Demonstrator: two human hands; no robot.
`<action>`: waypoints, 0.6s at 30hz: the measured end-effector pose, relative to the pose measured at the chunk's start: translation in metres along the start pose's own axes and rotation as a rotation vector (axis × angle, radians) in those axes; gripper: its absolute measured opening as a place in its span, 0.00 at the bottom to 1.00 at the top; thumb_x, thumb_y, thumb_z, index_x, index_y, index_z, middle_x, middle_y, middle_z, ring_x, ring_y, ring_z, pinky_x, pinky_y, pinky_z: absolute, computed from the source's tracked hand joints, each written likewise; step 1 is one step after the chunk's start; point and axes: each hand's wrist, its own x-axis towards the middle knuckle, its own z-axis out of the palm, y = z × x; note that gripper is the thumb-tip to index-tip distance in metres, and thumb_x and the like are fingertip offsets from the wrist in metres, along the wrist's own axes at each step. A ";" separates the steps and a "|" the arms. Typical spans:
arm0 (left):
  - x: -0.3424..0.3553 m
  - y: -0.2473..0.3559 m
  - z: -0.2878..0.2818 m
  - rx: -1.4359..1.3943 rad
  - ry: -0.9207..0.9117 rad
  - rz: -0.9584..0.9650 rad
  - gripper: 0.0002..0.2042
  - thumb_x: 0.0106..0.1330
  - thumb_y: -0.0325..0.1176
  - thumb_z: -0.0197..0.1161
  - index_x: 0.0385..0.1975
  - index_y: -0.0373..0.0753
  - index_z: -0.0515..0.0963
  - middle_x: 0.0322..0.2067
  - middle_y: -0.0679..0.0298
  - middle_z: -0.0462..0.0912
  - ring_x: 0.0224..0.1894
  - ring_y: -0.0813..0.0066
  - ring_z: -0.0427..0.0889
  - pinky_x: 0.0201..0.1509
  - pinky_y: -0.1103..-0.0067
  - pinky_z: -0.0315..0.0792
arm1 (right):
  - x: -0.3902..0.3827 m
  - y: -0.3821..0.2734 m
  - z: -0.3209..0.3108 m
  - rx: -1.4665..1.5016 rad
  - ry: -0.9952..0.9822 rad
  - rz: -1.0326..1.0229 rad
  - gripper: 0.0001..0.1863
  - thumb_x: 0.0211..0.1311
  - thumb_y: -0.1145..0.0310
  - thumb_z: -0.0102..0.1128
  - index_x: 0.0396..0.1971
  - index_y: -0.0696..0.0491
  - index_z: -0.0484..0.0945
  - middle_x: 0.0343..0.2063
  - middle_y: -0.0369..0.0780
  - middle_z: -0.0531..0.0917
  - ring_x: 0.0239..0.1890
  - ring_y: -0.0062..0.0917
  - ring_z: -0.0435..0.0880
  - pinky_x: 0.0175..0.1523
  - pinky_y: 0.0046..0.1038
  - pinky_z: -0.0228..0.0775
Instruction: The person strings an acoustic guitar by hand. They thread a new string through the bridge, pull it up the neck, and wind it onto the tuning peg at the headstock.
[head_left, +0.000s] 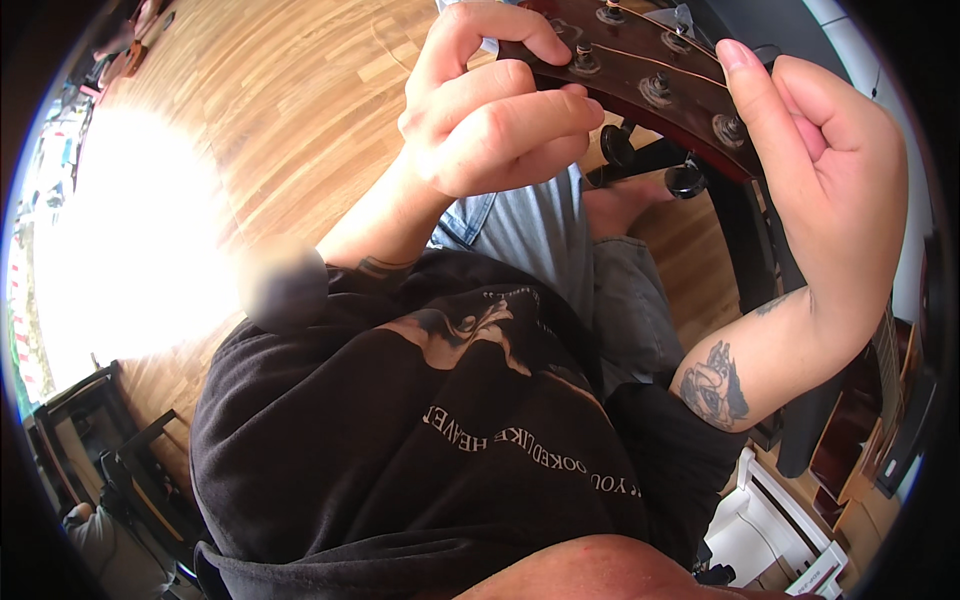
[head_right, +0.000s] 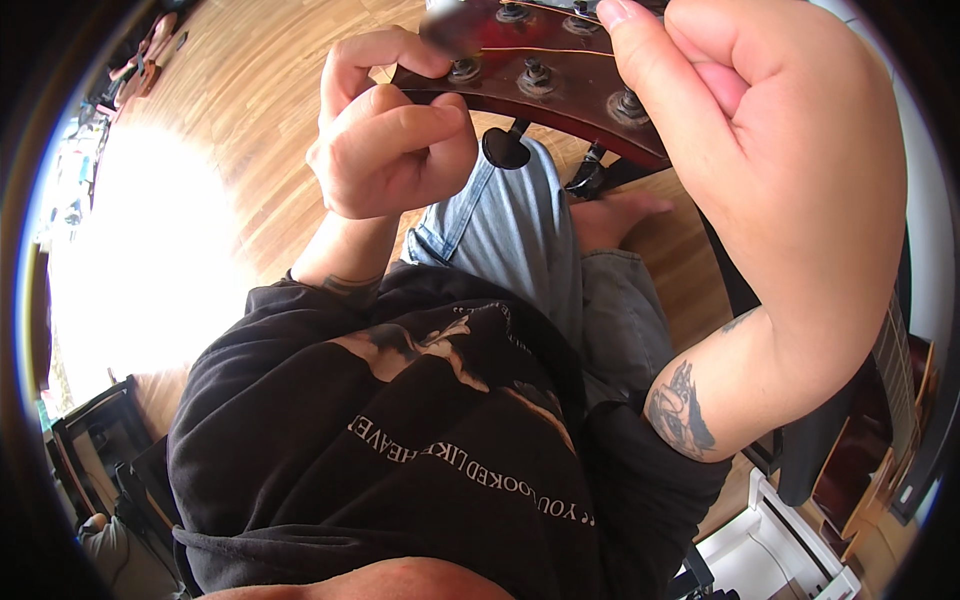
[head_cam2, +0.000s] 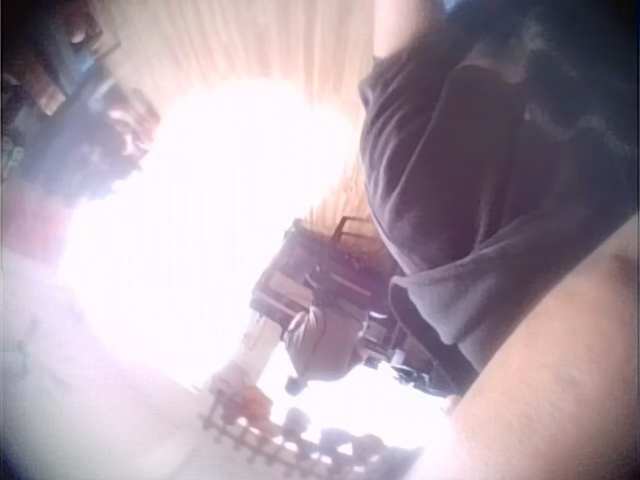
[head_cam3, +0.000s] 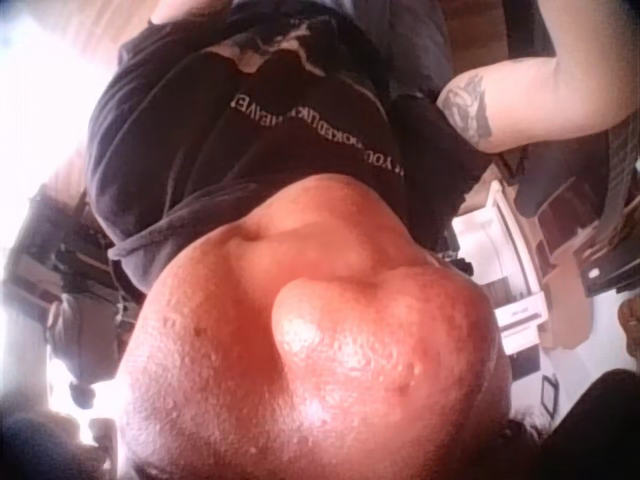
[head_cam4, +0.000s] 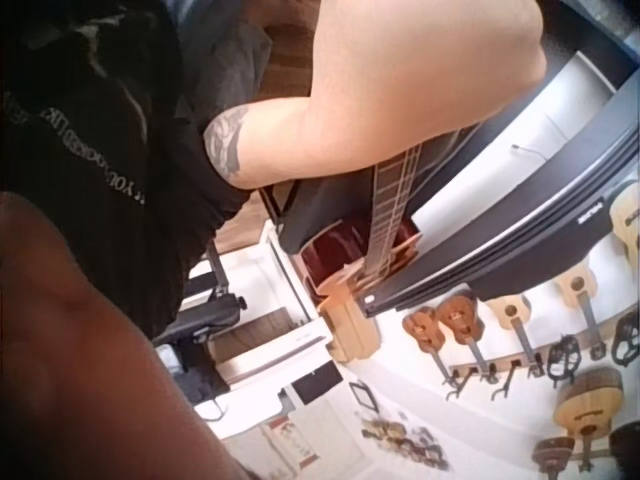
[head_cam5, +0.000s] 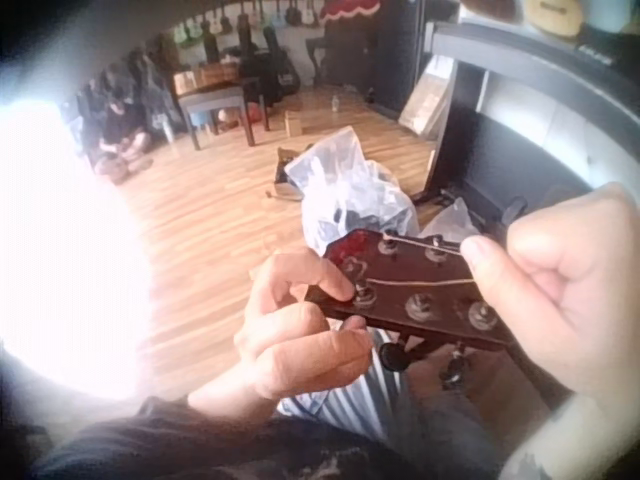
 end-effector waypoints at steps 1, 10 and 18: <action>-0.003 -0.002 0.003 -0.040 0.028 -0.013 0.14 0.55 0.13 0.66 0.37 0.39 0.78 0.16 0.70 0.69 0.38 0.61 0.83 0.39 0.72 0.78 | 0.000 0.000 0.000 0.003 0.004 0.006 0.22 0.72 0.69 0.66 0.18 0.57 0.67 0.17 0.30 0.54 0.21 0.12 0.50 0.25 0.23 0.42; 0.002 -0.017 -0.020 -0.150 -0.124 0.064 0.12 0.49 0.18 0.76 0.35 0.34 0.87 0.20 0.66 0.80 0.42 0.53 0.87 0.43 0.71 0.80 | 0.001 -0.001 -0.002 0.034 -0.004 -0.050 0.23 0.72 0.69 0.66 0.18 0.57 0.66 0.17 0.30 0.54 0.21 0.14 0.49 0.25 0.25 0.41; 0.005 0.000 -0.001 -0.021 0.036 0.030 0.11 0.47 0.12 0.70 0.19 0.34 0.75 0.25 0.65 0.66 0.37 0.53 0.88 0.31 0.73 0.81 | 0.000 -0.002 -0.001 0.021 0.003 -0.022 0.23 0.72 0.68 0.66 0.18 0.57 0.66 0.16 0.31 0.54 0.20 0.14 0.49 0.25 0.25 0.41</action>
